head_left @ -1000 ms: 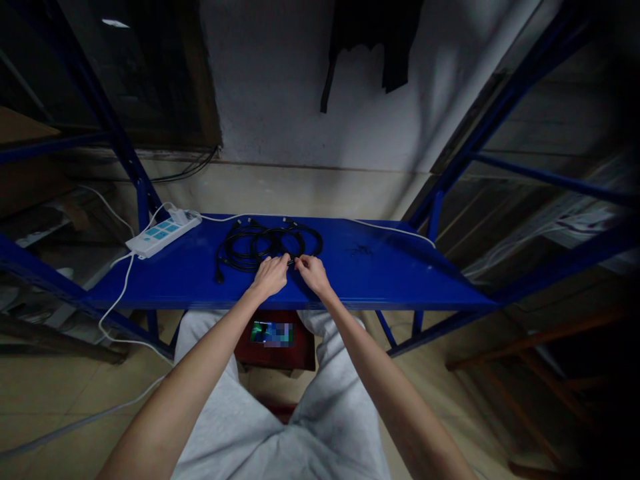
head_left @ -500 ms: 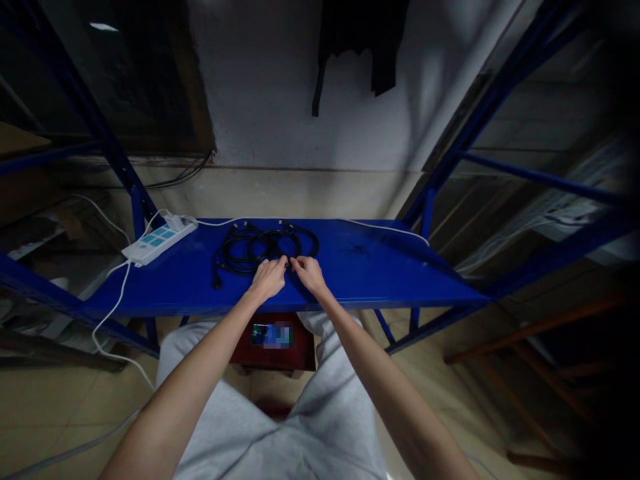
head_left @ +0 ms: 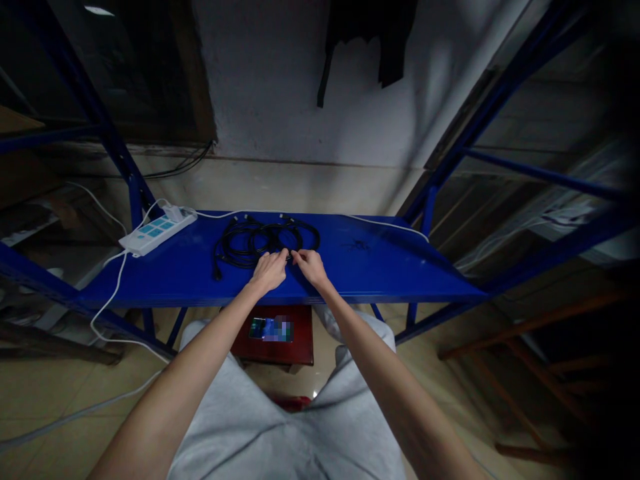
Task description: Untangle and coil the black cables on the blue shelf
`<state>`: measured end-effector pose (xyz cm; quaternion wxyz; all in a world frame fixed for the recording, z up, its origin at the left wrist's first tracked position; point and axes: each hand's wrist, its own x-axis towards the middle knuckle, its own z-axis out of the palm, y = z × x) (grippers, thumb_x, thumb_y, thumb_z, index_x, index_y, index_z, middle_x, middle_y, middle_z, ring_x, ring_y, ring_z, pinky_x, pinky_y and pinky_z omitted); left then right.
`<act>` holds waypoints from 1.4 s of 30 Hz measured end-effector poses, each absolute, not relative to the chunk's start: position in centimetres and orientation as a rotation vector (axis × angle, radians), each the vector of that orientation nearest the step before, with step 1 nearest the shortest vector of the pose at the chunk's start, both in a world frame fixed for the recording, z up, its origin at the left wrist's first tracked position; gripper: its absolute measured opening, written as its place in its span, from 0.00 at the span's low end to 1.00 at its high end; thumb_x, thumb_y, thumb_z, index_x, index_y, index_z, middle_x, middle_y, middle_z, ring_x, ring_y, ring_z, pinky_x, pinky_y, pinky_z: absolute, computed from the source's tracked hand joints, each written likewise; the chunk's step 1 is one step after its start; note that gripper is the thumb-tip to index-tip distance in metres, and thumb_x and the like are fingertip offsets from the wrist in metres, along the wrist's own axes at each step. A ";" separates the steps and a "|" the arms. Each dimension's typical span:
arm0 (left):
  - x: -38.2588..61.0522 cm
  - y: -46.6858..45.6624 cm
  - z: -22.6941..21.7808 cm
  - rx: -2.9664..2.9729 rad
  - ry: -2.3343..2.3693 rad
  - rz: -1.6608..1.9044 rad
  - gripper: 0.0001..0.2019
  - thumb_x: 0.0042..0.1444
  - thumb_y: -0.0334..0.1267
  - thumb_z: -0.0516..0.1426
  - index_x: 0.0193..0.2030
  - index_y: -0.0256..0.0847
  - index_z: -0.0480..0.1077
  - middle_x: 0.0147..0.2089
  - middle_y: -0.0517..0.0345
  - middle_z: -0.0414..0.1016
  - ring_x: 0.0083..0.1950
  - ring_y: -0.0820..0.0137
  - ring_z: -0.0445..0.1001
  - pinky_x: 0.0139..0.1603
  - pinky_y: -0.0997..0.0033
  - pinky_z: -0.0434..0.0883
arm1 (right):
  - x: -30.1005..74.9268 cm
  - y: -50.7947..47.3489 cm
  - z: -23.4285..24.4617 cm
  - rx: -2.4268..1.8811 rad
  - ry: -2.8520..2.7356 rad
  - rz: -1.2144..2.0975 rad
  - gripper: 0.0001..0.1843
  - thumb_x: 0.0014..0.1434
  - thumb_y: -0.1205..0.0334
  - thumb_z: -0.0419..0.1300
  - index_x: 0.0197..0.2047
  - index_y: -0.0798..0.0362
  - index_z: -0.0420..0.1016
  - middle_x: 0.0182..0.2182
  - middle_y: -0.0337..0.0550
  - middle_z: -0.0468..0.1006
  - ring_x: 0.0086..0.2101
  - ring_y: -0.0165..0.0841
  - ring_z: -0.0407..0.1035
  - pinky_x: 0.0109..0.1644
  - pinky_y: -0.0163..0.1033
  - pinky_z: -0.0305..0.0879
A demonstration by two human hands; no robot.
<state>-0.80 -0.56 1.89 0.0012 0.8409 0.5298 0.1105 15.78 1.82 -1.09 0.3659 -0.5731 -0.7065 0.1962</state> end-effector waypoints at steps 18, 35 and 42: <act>-0.6 -0.7 2.6 2.628 1.636 0.345 0.13 0.68 0.33 0.46 0.54 0.39 0.66 0.46 0.46 0.81 0.49 0.60 0.79 0.54 0.60 0.67 | 16.3 2.7 -2.1 -1.437 -1.762 0.549 0.27 0.65 0.41 0.54 0.27 0.53 0.78 0.21 0.40 0.74 0.23 0.30 0.63 0.30 0.35 0.54; -0.6 -0.4 2.5 2.639 1.634 0.316 0.14 0.68 0.33 0.45 0.56 0.38 0.65 0.46 0.46 0.80 0.49 0.60 0.79 0.54 0.59 0.66 | 16.4 3.2 -2.6 -1.405 -1.730 0.571 0.26 0.64 0.42 0.56 0.27 0.54 0.78 0.21 0.40 0.74 0.23 0.30 0.63 0.29 0.35 0.51; -0.5 -0.3 2.3 2.661 1.649 0.308 0.14 0.68 0.33 0.46 0.56 0.38 0.65 0.46 0.46 0.80 0.49 0.59 0.78 0.54 0.59 0.66 | 16.3 3.2 -2.7 -1.407 -1.718 0.572 0.25 0.63 0.42 0.57 0.26 0.54 0.78 0.21 0.41 0.75 0.23 0.30 0.63 0.30 0.35 0.52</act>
